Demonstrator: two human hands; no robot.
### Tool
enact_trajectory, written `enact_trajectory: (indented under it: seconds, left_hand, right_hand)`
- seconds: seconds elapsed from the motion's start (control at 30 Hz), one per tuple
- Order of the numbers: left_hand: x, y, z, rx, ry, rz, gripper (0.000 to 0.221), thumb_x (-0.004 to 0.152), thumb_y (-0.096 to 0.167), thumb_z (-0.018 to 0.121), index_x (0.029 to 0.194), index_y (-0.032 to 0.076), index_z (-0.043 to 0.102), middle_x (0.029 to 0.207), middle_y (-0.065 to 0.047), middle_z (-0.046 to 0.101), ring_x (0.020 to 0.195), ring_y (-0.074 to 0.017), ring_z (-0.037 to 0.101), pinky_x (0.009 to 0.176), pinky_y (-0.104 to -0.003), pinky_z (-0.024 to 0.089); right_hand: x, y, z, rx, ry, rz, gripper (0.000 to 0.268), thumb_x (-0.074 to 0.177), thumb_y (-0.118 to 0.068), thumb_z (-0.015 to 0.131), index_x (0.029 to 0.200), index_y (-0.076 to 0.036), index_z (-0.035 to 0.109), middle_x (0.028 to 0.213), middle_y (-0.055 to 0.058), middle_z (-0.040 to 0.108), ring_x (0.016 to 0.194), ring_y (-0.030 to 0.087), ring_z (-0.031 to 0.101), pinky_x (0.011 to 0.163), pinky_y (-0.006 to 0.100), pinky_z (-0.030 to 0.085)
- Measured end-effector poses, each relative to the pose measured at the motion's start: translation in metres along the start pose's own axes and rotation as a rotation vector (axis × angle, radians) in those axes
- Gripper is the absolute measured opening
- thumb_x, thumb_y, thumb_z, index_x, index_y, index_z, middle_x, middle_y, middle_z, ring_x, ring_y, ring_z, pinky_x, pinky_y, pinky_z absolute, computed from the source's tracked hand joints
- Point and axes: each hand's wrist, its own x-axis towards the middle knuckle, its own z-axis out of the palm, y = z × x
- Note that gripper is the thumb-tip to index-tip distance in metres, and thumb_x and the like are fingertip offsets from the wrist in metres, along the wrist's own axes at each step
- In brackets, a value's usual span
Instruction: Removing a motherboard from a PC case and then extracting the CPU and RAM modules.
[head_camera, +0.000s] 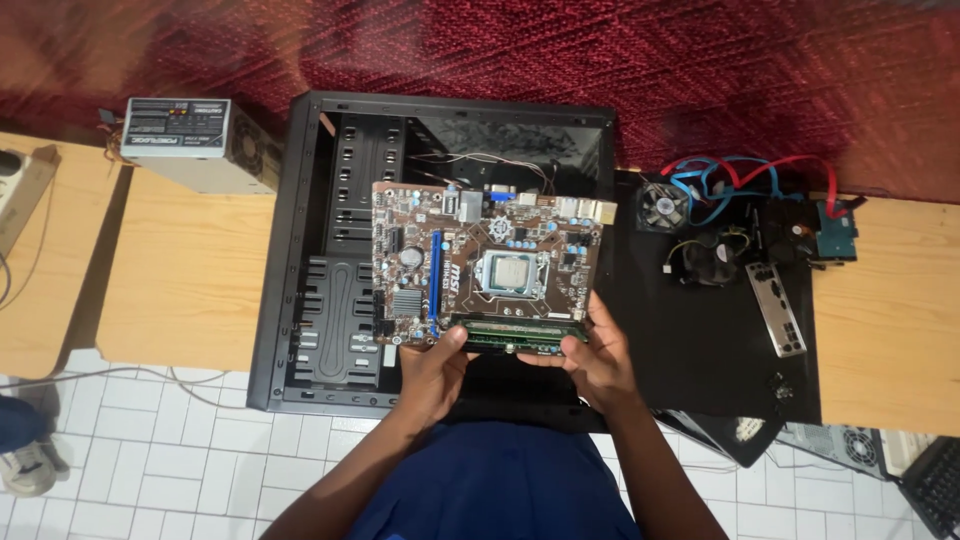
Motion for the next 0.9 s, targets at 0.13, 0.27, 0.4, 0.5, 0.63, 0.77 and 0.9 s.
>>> enact_trajectory:
  seconds: [0.13, 0.27, 0.4, 0.5, 0.63, 0.77, 0.9]
  left_hand:
    - [-0.006, 0.01, 0.017, 0.057, 0.062, 0.032, 0.034, 0.079, -0.012, 0.075, 0.111, -0.001, 0.07, 0.1, -0.017, 0.075, 0.086, -0.0354, 0.074, 0.076, -0.055, 0.064]
    - [0.0, 0.003, 0.007, 0.078, 0.062, 0.045, 0.034, 0.079, -0.01, 0.076, 0.112, 0.0, 0.07, 0.101, -0.017, 0.075, 0.088, -0.0355, 0.074, 0.077, -0.055, 0.064]
    - [-0.02, 0.031, 0.042, 0.075, 0.055, 0.05, 0.036, 0.079, -0.008, 0.078, 0.113, 0.001, 0.07, 0.101, -0.017, 0.075, 0.089, -0.0342, 0.073, 0.078, -0.054, 0.064]
    - [-0.049, 0.082, 0.091, -0.054, -0.174, 0.043, 0.018, 0.08, 0.001, 0.079, 0.093, 0.009, 0.069, 0.076, -0.005, 0.072, 0.063, -0.0247, 0.072, 0.081, -0.056, 0.065]
    - [-0.045, 0.134, 0.116, -0.169, -0.592, -0.169, 0.072, 0.084, 0.061, 0.062, 0.139, 0.014, 0.056, 0.132, -0.018, 0.065, 0.115, -0.0411, 0.064, 0.098, -0.068, 0.05]
    - [-0.025, 0.184, 0.154, -0.113, -0.669, -0.068, 0.088, 0.091, 0.063, 0.055, 0.158, 0.013, 0.026, 0.152, -0.029, 0.042, 0.135, -0.0497, 0.046, 0.105, -0.072, 0.039]
    - [-0.019, 0.189, 0.146, -0.108, -0.601, -0.138, 0.079, 0.093, 0.029, 0.06, 0.161, 0.018, 0.022, 0.145, -0.023, 0.051, 0.125, -0.0397, 0.059, 0.097, -0.059, 0.053]
  right_hand:
    - [0.0, -0.008, 0.017, -0.001, -0.032, -0.009, 0.085, 0.09, -0.009, 0.066, 0.162, -0.011, 0.02, 0.141, 0.032, 0.056, 0.112, 0.055, 0.065, 0.082, 0.071, 0.058]
    - [0.0, 0.009, -0.005, -0.015, -0.015, -0.003, 0.082, 0.092, -0.008, 0.063, 0.162, -0.01, 0.02, 0.14, 0.032, 0.056, 0.111, 0.055, 0.065, 0.081, 0.071, 0.058]
    - [0.0, 0.022, -0.038, -0.008, -0.025, -0.007, 0.081, 0.093, -0.007, 0.061, 0.162, -0.01, 0.019, 0.141, 0.032, 0.055, 0.11, 0.055, 0.065, 0.079, 0.071, 0.06]
    - [0.0, 0.01, -0.04, 0.034, -0.062, -0.001, 0.078, 0.096, -0.012, 0.059, 0.163, -0.014, 0.018, 0.141, 0.034, 0.054, 0.111, 0.057, 0.064, 0.079, 0.072, 0.059]
    - [-0.001, -0.036, 0.017, 0.157, -0.168, 0.03, 0.081, 0.099, -0.021, 0.063, 0.163, -0.014, 0.014, 0.137, 0.04, 0.054, 0.11, 0.058, 0.064, 0.078, 0.072, 0.059]
    - [-0.005, -0.023, -0.014, 0.227, -0.228, 0.038, 0.082, 0.1, -0.02, 0.064, 0.163, -0.016, 0.012, 0.136, 0.044, 0.053, 0.109, 0.059, 0.063, 0.076, 0.073, 0.059]
    - [-0.002, -0.015, 0.004, 0.107, -0.074, 0.078, 0.075, 0.097, -0.021, 0.063, 0.161, -0.015, 0.024, 0.128, 0.041, 0.059, 0.097, 0.053, 0.071, 0.068, 0.068, 0.064]
